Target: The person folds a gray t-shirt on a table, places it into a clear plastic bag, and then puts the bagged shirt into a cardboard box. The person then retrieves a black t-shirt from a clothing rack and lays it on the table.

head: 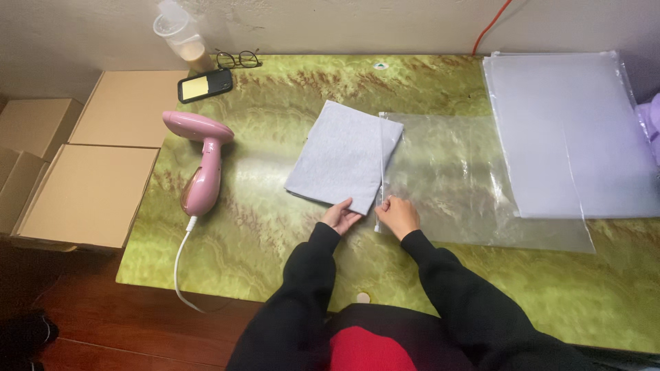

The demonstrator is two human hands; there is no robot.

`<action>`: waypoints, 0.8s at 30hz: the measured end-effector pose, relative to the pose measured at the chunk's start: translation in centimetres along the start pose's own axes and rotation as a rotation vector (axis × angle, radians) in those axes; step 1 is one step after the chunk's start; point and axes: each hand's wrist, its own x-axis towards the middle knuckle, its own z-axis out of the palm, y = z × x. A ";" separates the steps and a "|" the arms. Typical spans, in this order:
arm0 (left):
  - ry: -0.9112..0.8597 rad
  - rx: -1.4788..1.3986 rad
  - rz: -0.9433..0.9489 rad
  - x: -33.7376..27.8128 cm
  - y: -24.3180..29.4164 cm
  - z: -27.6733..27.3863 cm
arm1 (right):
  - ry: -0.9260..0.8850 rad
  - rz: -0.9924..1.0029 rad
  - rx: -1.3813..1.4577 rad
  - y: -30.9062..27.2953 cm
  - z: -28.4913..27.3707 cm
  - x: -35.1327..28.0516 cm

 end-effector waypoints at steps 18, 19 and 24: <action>0.070 0.270 -0.027 -0.7 -4.1 2.4 | 0.002 -0.101 0.158 2.5 1.4 3.4; 0.073 0.268 -0.024 -1.4 -3.9 2.8 | -0.001 -0.104 0.158 2.3 1.5 3.4; 0.076 0.157 -0.025 -5.1 -3.2 3.6 | -0.057 -0.075 0.140 1.9 1.5 3.1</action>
